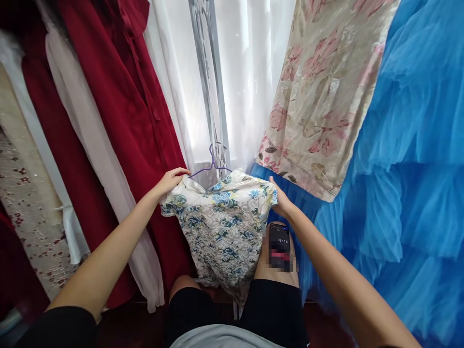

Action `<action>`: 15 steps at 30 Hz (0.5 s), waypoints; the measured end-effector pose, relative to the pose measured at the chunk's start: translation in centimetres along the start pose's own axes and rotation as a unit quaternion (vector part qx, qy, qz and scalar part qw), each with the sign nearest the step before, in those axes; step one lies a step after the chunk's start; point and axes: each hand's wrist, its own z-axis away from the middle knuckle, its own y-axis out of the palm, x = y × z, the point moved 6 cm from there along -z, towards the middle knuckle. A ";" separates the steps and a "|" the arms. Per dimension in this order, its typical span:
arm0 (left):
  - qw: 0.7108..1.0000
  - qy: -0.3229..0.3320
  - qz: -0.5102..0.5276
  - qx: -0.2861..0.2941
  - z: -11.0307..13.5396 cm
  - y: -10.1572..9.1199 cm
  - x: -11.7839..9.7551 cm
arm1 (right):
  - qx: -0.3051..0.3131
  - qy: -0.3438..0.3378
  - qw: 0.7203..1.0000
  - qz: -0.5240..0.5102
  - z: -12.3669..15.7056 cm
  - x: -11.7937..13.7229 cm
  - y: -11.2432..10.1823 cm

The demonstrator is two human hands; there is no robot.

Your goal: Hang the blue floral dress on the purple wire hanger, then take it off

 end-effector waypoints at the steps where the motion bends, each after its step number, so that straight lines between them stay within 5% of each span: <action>1: 0.999 0.002 0.016 0.036 0.3 0.4 -0.8 | -0.013 -0.001 1.000 -0.018 1.0 0.0 -0.4; 4: 0.995 0.031 0.022 0.098 0.9 1.4 -3.6 | -0.077 -0.060 0.995 -0.027 2.4 1.6 -1.2; 7: 0.989 0.087 -0.083 0.089 0.9 2.1 -5.9 | -0.101 -0.120 0.987 -0.042 0.9 4.7 -0.3; 11: 0.971 0.133 -0.199 0.009 0.0 2.5 -6.2 | -0.097 -0.139 0.982 -0.080 -1.4 8.0 2.8; 15: 0.976 0.084 -0.134 -0.149 0.0 1.1 -3.6 | 0.051 -0.225 0.971 0.059 3.5 9.7 8.4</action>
